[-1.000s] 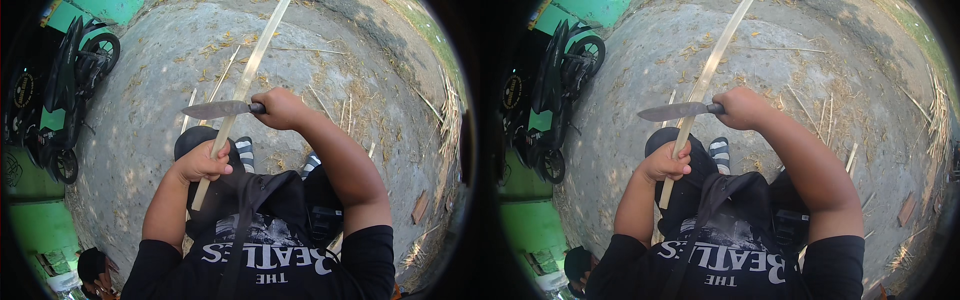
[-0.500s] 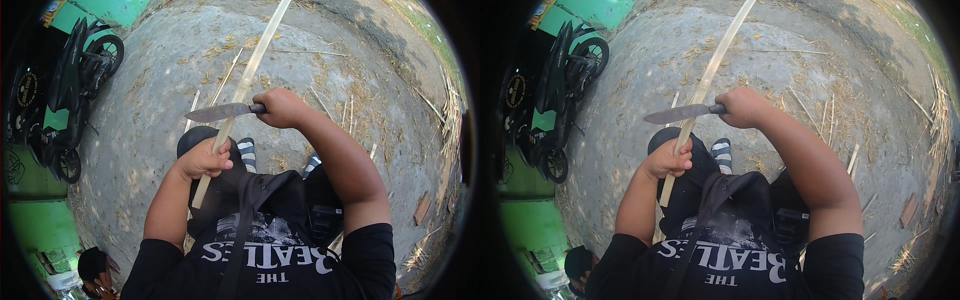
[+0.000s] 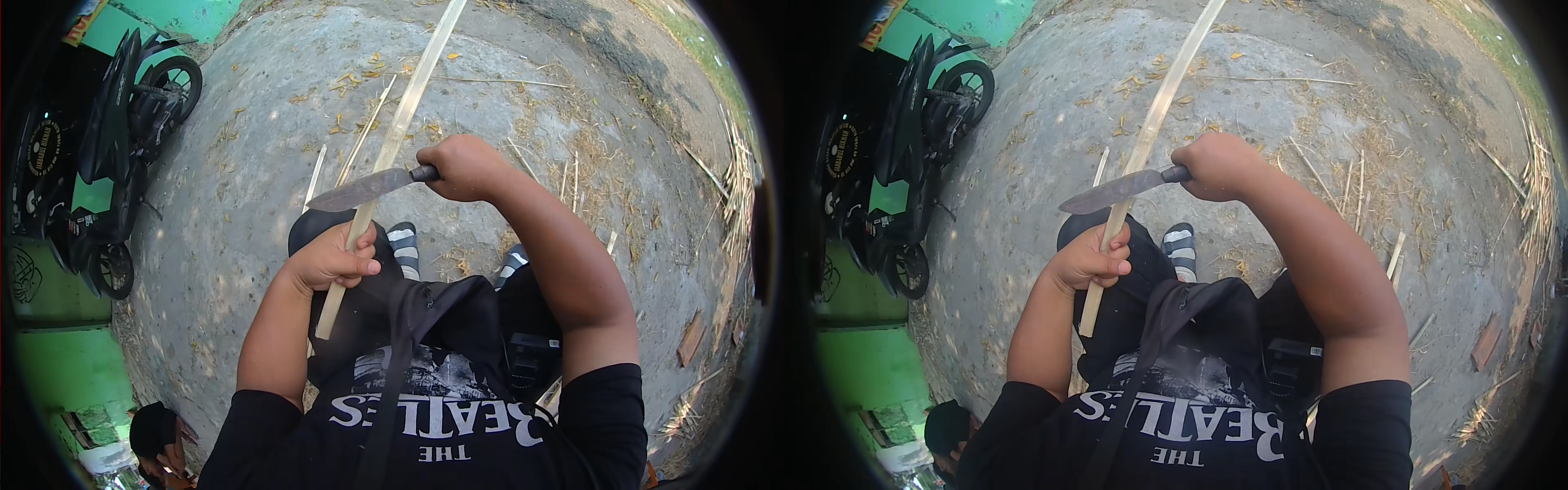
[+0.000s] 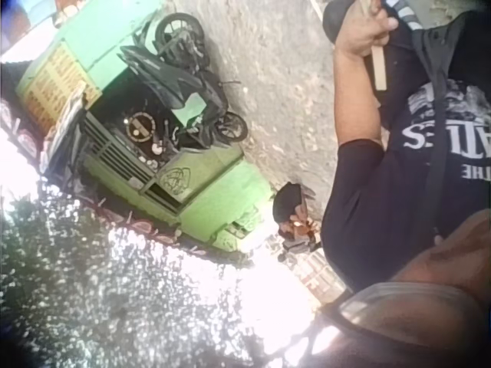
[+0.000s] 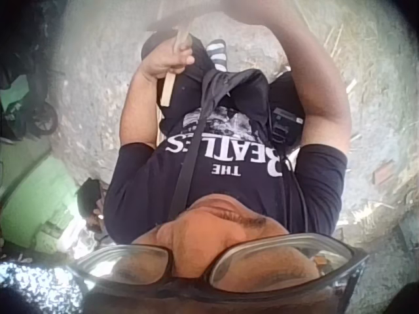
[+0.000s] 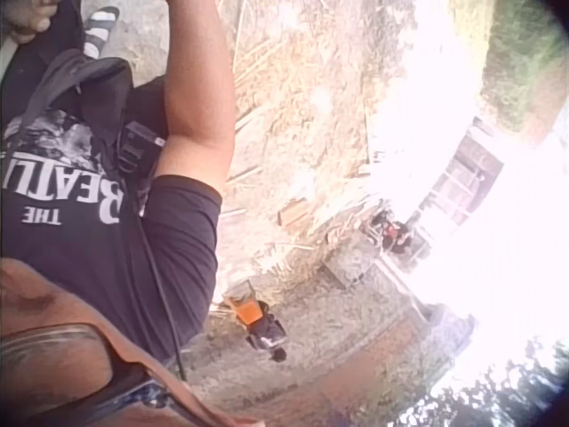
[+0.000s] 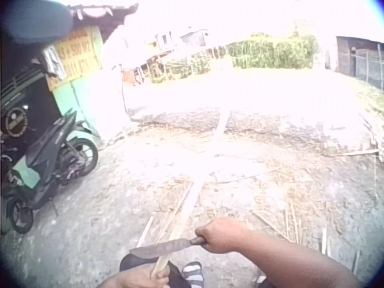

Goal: The person thins bamboo strips by holding them by hand and scraping along their length with a knife.

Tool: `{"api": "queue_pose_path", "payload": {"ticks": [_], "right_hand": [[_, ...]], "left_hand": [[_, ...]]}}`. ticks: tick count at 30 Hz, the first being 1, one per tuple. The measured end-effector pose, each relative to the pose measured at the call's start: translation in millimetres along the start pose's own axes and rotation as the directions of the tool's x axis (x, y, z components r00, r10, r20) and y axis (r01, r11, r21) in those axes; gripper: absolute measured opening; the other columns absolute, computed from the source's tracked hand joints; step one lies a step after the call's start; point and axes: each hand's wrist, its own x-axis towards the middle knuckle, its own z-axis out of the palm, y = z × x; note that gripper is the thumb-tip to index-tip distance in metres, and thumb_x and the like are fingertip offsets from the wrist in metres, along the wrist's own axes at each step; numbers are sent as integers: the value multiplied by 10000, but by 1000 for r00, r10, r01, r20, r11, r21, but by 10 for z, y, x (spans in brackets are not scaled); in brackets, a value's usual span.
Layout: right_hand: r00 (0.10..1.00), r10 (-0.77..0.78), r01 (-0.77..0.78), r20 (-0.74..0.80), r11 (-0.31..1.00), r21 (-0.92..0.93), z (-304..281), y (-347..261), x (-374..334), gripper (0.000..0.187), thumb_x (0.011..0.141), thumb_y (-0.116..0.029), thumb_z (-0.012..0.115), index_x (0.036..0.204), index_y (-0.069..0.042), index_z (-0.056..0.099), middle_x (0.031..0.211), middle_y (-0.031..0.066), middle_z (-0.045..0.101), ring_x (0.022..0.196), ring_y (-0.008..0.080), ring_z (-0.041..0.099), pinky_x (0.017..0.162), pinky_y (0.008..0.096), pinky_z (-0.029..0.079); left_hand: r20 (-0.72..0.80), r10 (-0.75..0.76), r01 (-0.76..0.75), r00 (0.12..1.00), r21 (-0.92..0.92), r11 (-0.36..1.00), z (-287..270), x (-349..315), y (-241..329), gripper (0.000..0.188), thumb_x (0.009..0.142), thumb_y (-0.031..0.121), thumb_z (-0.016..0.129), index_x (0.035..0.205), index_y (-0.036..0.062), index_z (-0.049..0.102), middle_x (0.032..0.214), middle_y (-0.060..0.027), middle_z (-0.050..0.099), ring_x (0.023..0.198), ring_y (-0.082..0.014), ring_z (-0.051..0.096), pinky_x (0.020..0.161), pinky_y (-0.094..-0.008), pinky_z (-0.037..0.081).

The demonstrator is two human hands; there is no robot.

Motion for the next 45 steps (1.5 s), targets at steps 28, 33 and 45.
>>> {"api": "queue_pose_path", "payload": {"ticks": [28, 33, 45], "right_hand": [[980, 126, -116, -154, 990, 78, 16, 307, -22, 139, 843, -235, 682, 914, -120, 715, 806, 168, 696, 822, 389, 684, 727, 512, 534], [999, -23, 22, -24, 999, -42, 100, -76, 9, 137, 859, -250, 674, 890, -117, 690, 817, 154, 696, 834, 393, 687, 738, 521, 535], [984, -80, 87, -161, 996, 35, 79, 76, -10, 140, 825, -202, 709, 852, -74, 658, 732, 198, 650, 746, 435, 641, 668, 517, 493]], "left_hand": [[19, 12, -10, 1000, -98, 995, -31, 30, 15, 424, 851, -104, 698, 887, 174, 380, 675, 74, 394, 493, -10, 278, 416, -205, 213], [29, 8, -6, 1000, -66, 998, -13, -20, 19, 422, 859, -114, 680, 890, 175, 374, 673, 75, 382, 492, -9, 265, 416, -209, 206], [70, -10, 13, 998, -51, 999, -32, -46, -7, 425, 855, -100, 700, 892, 172, 376, 682, 75, 388, 497, -16, 279, 416, -217, 213]]}}
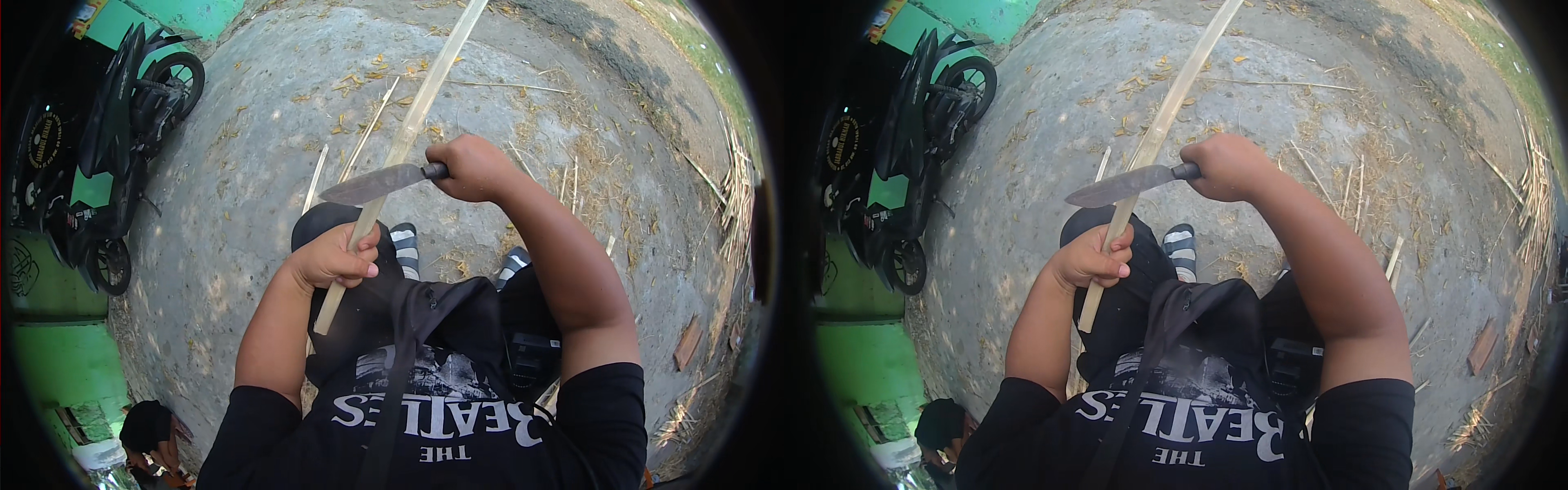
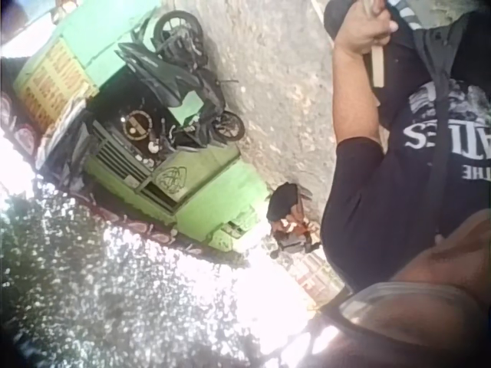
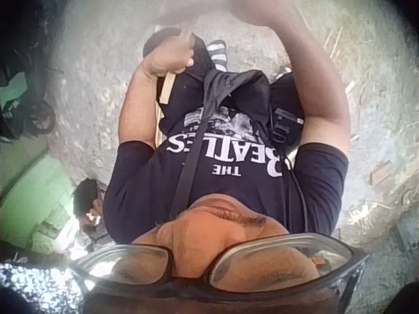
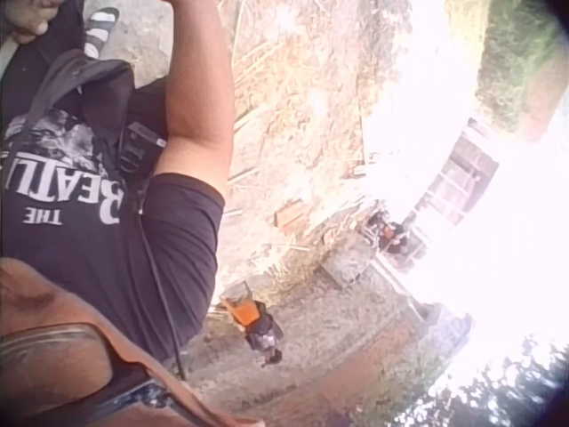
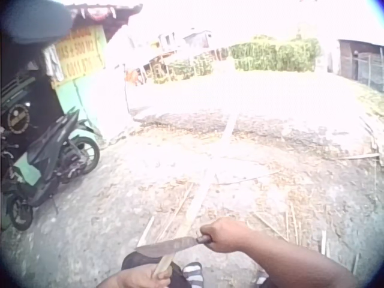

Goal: The person thins bamboo strips by holding them by hand and scraping along their length with a knife.

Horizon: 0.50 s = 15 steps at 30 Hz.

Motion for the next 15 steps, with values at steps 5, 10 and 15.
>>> {"api": "queue_pose_path", "payload": {"ticks": [5, 10, 15], "right_hand": [[885, 459, -435, -78, 875, 212, -255, 474, -73, 177, 877, -231, 682, 978, -93, 728, 842, 184, 711, 799, 381, 685, 744, 470, 532], [995, 86, -88, 44, 996, 29, -77, 102, -52, 124, 853, -225, 684, 883, -105, 686, 813, 177, 694, 820, 408, 677, 728, 523, 528], [968, 249, -249, 9, 966, 71, -94, 231, 26, 176, 875, -243, 671, 929, -78, 699, 846, 195, 706, 844, 406, 685, 756, 504, 532]], "left_hand": [[55, -20, 21, 998, -21, 1000, -65, 45, 16, 398, 869, -81, 695, 902, 166, 385, 690, 72, 410, 514, -13, 326, 432, -207, 249], [-3, -51, 51, 999, -13, 999, 10, 70, 38, 412, 858, -111, 686, 902, 163, 382, 662, 74, 379, 488, -16, 279, 418, -219, 212], [-23, -33, 34, 999, 33, 999, 12, 32, 15, 405, 862, -96, 691, 899, 165, 383, 669, 76, 378, 495, -18, 277, 422, -216, 212]]}}
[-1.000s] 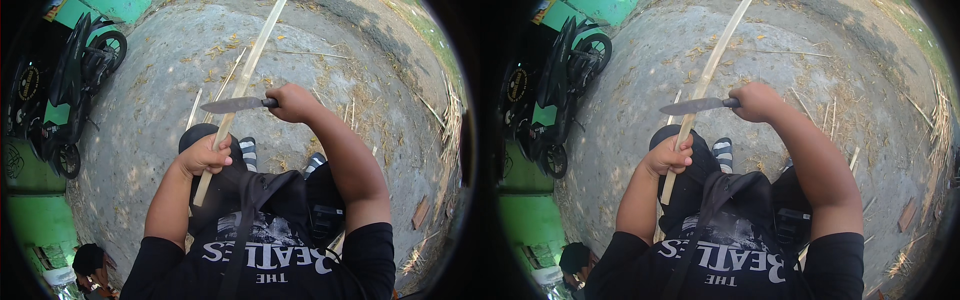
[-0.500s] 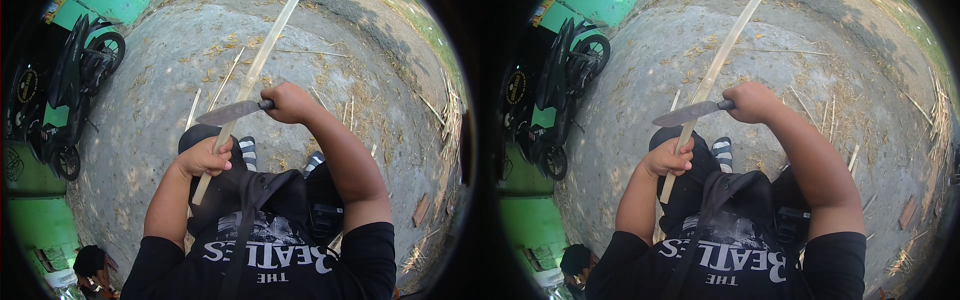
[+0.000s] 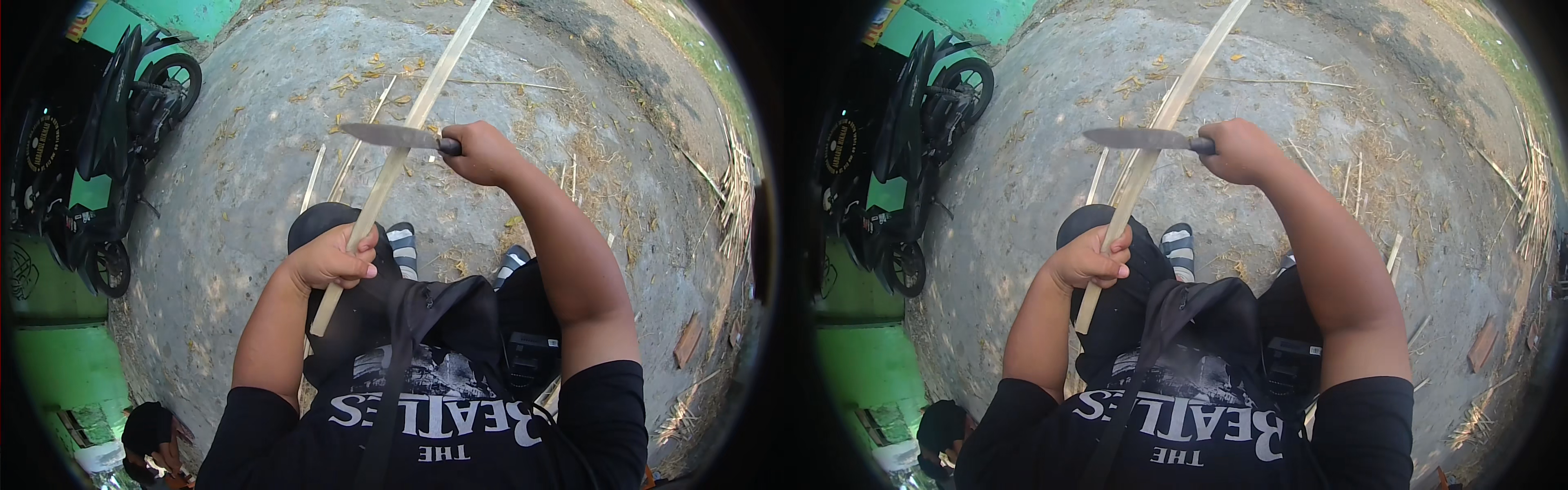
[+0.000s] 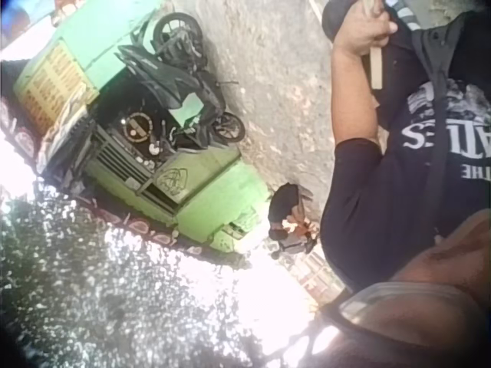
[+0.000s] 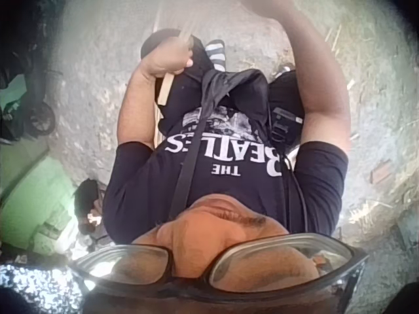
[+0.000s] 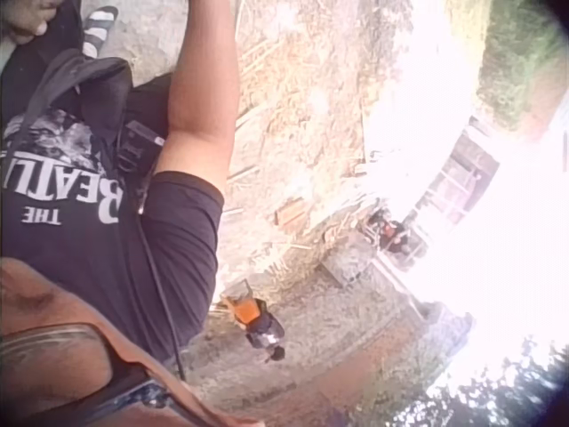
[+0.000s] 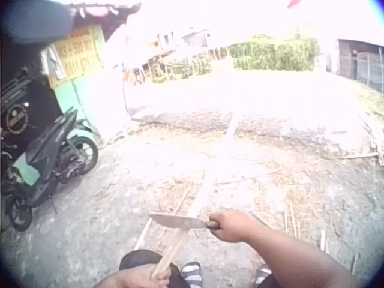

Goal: The person thins bamboo strips by holding them by hand and scraping along their length with a knife.

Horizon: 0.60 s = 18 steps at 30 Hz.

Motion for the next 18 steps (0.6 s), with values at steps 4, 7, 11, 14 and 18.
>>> {"api": "queue_pose_path", "payload": {"ticks": [4, 7, 11, 14, 18], "right_hand": [[929, 351, -326, -118, 926, 188, -120, 515, -22, 259, 915, -277, 667, 1020, -45, 712, 865, 201, 708, 857, 373, 694, 775, 462, 529], [964, 256, -239, -77, 954, 182, -120, 378, -122, 248, 908, -267, 675, 1020, -50, 712, 865, 207, 708, 848, 390, 688, 769, 467, 529], [989, -127, 120, 74, 989, 88, 92, -63, -80, 164, 881, -239, 692, 942, -86, 698, 816, 179, 699, 819, 406, 675, 730, 495, 521], [976, -181, 181, 120, 983, 10, 169, -48, -30, 158, 875, -244, 693, 911, -90, 684, 809, 178, 693, 819, 406, 676, 722, 505, 517], [860, 500, -476, 99, 719, 507, 3, 419, 156, 351, 944, -352, 672, 903, -4, 650, 723, 94, 638, 711, 238, 640, 686, 443, 500]], "left_hand": [[-13, 27, -27, 1000, -36, 999, 6, 25, 6, 406, 860, -90, 697, 894, 164, 383, 674, 73, 384, 493, -19, 277, 421, -215, 212], [-16, 48, -49, 999, -56, 997, -7, 22, -14, 405, 859, -86, 702, 890, 164, 385, 677, 72, 388, 490, -18, 273, 419, -214, 211], [-7, 34, -34, 999, -54, 998, 19, 37, 19, 403, 857, -85, 703, 887, 165, 388, 679, 70, 392, 485, -19, 273, 417, -215, 211], [-6, 24, -24, 1000, -34, 999, -13, 26, -11, 403, 858, -88, 698, 889, 165, 386, 679, 69, 388, 482, -18, 272, 415, -214, 212], [-17, 62, -63, 998, -66, 996, -23, -1, -5, 401, 864, -103, 677, 893, 167, 382, 678, 68, 383, 477, -19, 271, 412, -212, 216]]}}
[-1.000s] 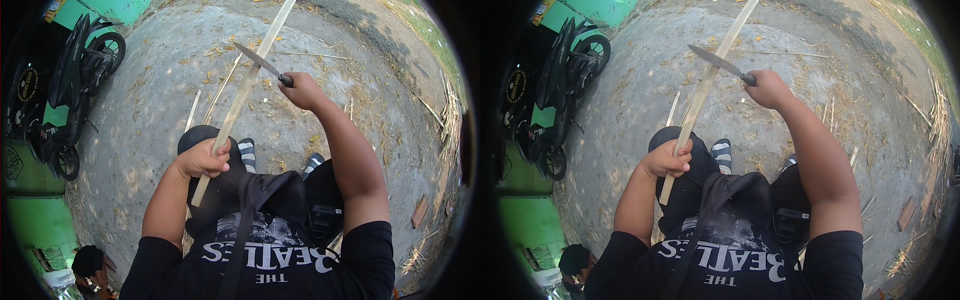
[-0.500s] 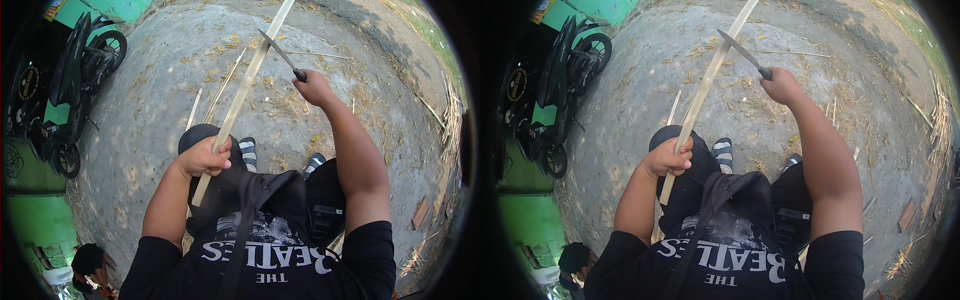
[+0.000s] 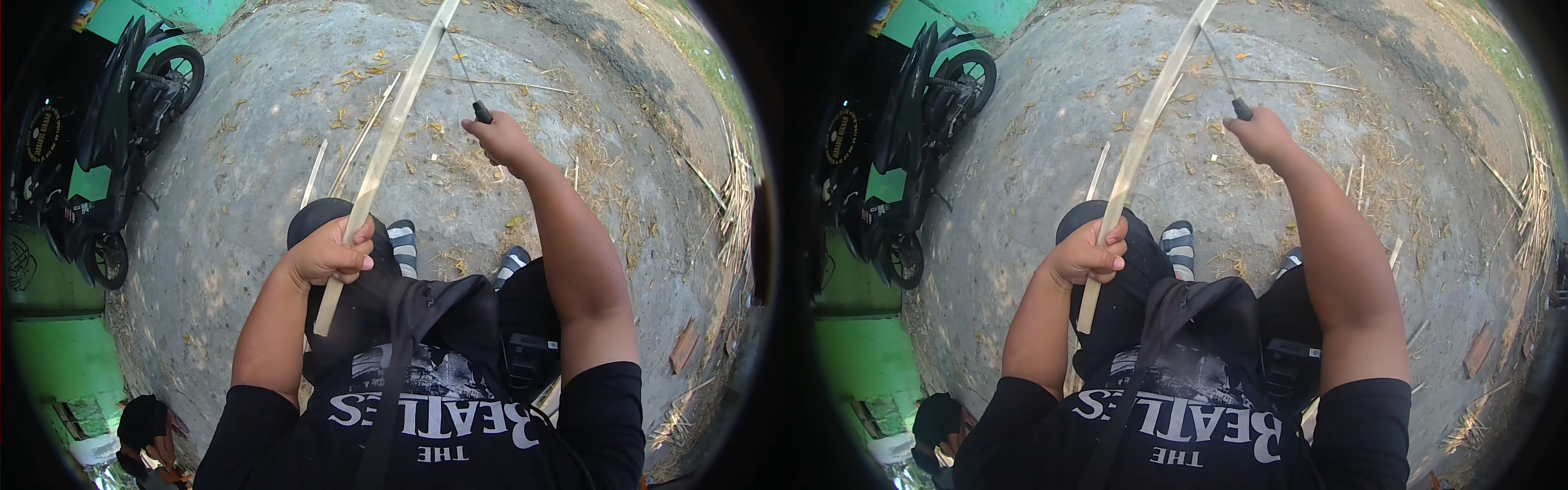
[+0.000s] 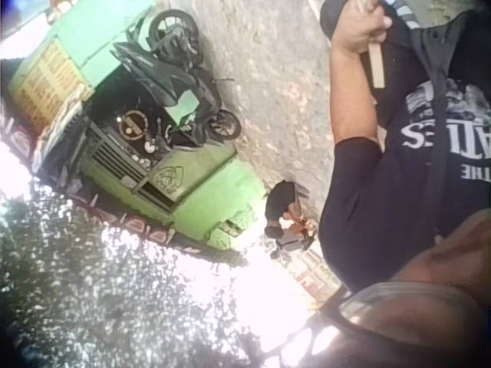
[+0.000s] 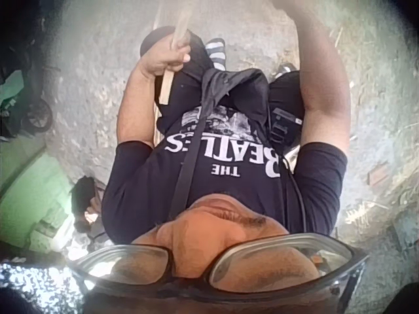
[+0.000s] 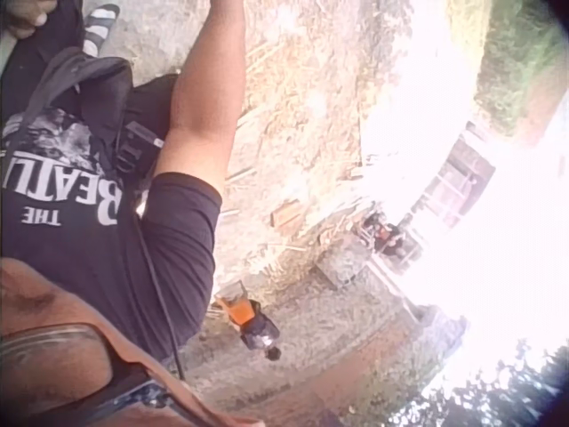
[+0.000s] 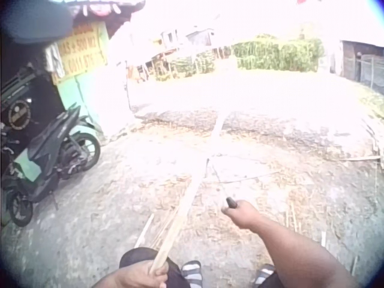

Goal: The person thins bamboo strips by holding them by hand and scraping along their length with a knife.

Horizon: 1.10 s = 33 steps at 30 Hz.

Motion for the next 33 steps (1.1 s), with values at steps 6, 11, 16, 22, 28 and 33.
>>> {"api": "queue_pose_path", "payload": {"ticks": [6, 11, 16, 22, 28, 33], "right_hand": [[990, -138, 139, -28, 990, 33, -131, 228, 8, 373, 965, -401, 707, 858, -88, 533, 645, -5, 501, 512, 90, 453, 463, 296, 368], [976, -214, 184, 46, 917, 355, 119, -75, -189, 429, 991, -484, 669, 937, -68, 581, 688, 21, 570, 528, 92, 465, 486, 271, 392], [938, -342, 206, 61, 689, 694, 128, -214, -354, 509, 1014, -549, 591, 1087, -46, 630, 935, 135, 734, 538, 84, 471, 505, 251, 409], [945, -327, 250, -13, 694, 675, 113, -155, -391, 473, 1008, -501, 625, 1099, -37, 640, 1002, 148, 744, 521, 79, 468, 490, 249, 403], [921, -389, 278, -5, 651, 707, 7, -149, -503, 336, 981, -362, 712, 962, -43, 607, 1008, 146, 747, 507, 85, 481, 481, 260, 402], [898, -440, 294, -6, 590, 752, -21, -275, -598, 313, 970, -315, 729, 861, -78, 555, 1016, 171, 743, 509, 88, 477, 493, 257, 399]], "left_hand": [[34, 69, -66, 997, -70, 995, -50, 3, -53, 396, 869, -111, 665, 896, 167, 384, 676, 63, 384, 479, -20, 272, 413, -214, 225], [2, 28, -28, 1000, 17, 999, 73, -28, -27, 375, 874, -71, 703, 922, 158, 409, 688, 60, 402, 491, -19, 288, 420, -211, 236], [-82, 8, -1, 997, 93, 996, 196, -93, -28, 363, 867, -9, 762, 961, 147, 448, 711, 62, 430, 507, -17, 314, 431, -209, 236], [-238, 29, 51, 971, 322, 945, 420, -113, -53, 372, 851, 75, 824, 935, 149, 469, 712, 70, 455, 512, -20, 374, 448, -221, 259], [-333, 189, 76, 924, 645, 761, 833, -357, -137, 375, 849, 196, 855, 928, 115, 497, 743, 67, 487, 639, -24, 446, 540, -218, 359], [-395, 340, 175, 853, 832, 527, 850, -562, -240, 350, 859, 215, 826, 955, 65, 525, 690, 34, 477, 607, -58, 436, 547, -260, 376]]}}
